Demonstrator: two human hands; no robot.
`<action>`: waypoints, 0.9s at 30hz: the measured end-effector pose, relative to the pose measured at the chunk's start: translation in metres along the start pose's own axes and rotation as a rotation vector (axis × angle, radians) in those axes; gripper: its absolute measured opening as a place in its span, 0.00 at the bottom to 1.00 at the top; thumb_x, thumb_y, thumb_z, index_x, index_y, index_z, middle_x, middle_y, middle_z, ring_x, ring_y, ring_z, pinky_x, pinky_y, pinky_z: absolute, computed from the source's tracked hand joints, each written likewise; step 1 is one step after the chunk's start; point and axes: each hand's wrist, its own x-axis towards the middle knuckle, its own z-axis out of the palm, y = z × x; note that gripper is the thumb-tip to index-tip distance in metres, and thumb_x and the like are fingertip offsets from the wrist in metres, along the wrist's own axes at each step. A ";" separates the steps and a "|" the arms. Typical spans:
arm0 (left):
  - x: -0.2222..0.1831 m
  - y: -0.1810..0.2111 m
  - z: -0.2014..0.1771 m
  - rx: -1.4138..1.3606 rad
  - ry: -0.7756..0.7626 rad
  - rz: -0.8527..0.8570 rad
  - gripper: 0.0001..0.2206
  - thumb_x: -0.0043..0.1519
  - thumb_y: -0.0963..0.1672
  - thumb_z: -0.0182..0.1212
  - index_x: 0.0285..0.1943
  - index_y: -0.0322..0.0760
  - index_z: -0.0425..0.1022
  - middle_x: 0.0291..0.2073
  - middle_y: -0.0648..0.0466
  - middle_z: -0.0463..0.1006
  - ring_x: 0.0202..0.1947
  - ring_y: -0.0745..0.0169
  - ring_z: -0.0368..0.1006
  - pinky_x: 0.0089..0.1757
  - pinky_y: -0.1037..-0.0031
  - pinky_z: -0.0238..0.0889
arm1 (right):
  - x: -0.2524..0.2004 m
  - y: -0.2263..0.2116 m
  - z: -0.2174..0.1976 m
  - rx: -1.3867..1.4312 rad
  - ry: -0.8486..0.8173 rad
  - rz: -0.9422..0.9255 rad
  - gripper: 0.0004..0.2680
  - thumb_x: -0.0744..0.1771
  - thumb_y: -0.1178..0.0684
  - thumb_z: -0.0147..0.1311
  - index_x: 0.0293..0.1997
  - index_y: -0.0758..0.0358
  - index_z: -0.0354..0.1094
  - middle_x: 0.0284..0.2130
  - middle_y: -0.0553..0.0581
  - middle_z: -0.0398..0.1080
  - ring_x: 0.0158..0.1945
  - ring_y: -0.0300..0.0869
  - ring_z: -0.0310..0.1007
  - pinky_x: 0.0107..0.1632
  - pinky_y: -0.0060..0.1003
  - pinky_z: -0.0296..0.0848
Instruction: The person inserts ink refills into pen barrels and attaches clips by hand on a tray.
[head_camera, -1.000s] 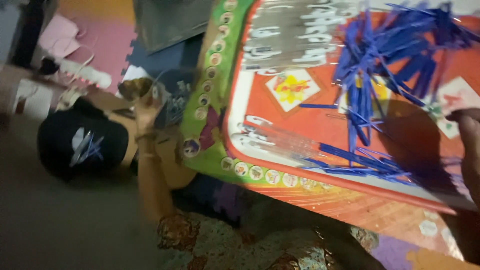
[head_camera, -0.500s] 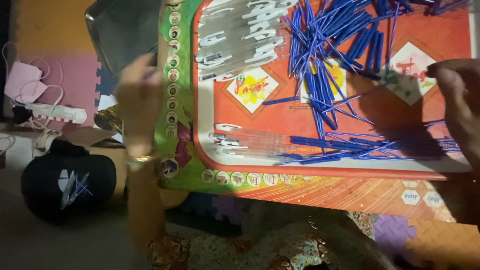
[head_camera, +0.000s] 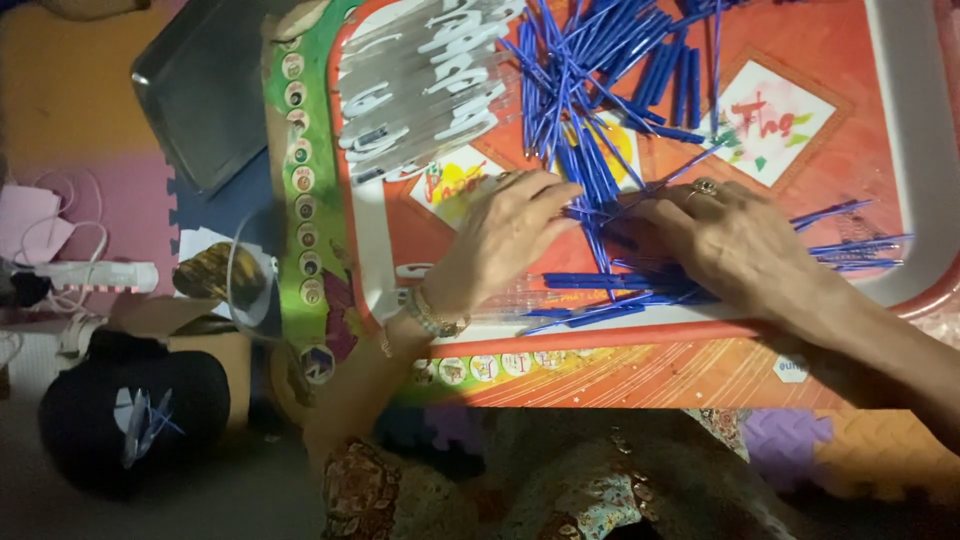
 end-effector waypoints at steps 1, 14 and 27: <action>0.000 0.000 -0.001 0.020 0.038 0.002 0.17 0.65 0.43 0.77 0.62 0.32 0.82 0.51 0.46 0.84 0.49 0.54 0.82 0.54 0.65 0.80 | -0.003 0.003 0.008 -0.077 -0.048 0.034 0.20 0.69 0.50 0.56 0.72 0.51 0.61 0.45 0.57 0.80 0.35 0.54 0.82 0.30 0.47 0.83; -0.020 0.001 -0.006 0.067 -0.042 -0.060 0.01 0.71 0.40 0.69 0.49 0.37 0.84 0.34 0.56 0.79 0.32 0.63 0.75 0.43 0.65 0.74 | -0.008 0.007 -0.032 0.590 0.103 0.092 0.11 0.72 0.59 0.57 0.62 0.69 0.72 0.51 0.70 0.77 0.47 0.60 0.83 0.54 0.52 0.82; -0.019 0.009 -0.025 -0.223 0.029 -0.042 0.13 0.70 0.37 0.69 0.62 0.25 0.79 0.49 0.41 0.86 0.45 0.49 0.85 0.50 0.66 0.83 | -0.005 -0.007 -0.049 0.406 0.010 -0.046 0.25 0.68 0.60 0.60 0.77 0.58 0.63 0.55 0.69 0.76 0.46 0.60 0.81 0.41 0.51 0.83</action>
